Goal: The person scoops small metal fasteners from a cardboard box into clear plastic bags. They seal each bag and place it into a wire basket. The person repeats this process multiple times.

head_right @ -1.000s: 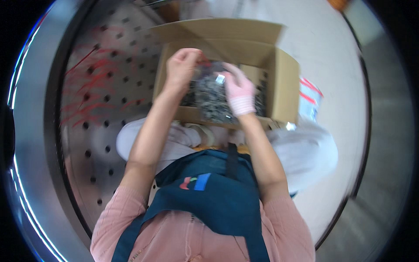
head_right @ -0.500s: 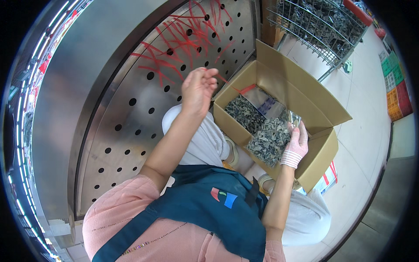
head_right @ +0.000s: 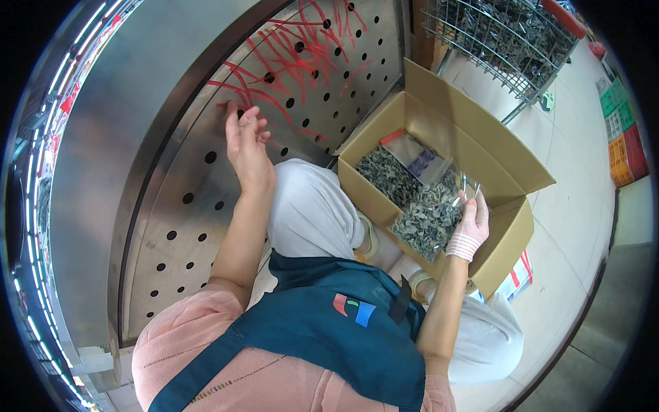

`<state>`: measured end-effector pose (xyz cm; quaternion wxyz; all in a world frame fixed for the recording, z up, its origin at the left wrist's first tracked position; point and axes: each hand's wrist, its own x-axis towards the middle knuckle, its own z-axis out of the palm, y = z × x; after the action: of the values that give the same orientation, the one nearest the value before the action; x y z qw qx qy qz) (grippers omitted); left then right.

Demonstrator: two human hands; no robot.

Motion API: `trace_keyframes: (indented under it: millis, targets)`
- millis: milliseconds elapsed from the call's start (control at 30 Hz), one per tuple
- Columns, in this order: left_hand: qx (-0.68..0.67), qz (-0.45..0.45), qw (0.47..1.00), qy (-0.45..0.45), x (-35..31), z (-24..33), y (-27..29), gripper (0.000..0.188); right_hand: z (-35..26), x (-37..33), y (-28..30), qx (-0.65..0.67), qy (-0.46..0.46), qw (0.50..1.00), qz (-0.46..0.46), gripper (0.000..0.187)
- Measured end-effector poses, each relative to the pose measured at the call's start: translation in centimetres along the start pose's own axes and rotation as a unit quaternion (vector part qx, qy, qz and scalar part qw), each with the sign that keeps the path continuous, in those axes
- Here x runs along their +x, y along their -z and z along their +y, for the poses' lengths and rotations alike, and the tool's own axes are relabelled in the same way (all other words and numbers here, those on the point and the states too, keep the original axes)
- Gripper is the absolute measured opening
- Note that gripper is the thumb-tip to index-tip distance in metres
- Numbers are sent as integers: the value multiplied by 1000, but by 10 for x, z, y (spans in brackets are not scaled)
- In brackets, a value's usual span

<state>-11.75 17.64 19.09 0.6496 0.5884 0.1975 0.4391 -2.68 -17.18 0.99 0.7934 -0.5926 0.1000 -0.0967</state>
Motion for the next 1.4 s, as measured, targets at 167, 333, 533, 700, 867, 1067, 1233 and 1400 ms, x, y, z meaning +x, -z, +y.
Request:
trace_keyframes:
  millis: [167,333,533,700,867,1067,1233,1400]
  targets:
    - [22,14,996,-89,-20,-14,10,55,-8,-8,-2,-6,-52,998,19,38]
    - [163,-32,971,-174,-33,-36,-19,48,1,1,8,49,-25,998,16,38]
    - [309,-401,861,-44,-62,-107,-87,48,3,4,11,58,-50,997,14,32]
    - [221,-551,791,147,-98,-177,-141,59,2,6,14,116,-85,989,-13,44]
    - [92,-560,798,203,-114,-191,-158,35,-7,0,13,135,-96,986,6,38]
    - [140,-553,807,153,-113,-192,-158,27,-7,-1,11,132,-96,987,12,34]
    - [80,-521,818,230,-111,-198,-153,22,-22,0,11,76,-141,987,0,34]
    - [43,-490,824,281,-113,-195,-152,20,-18,6,23,-18,-140,990,-23,30]
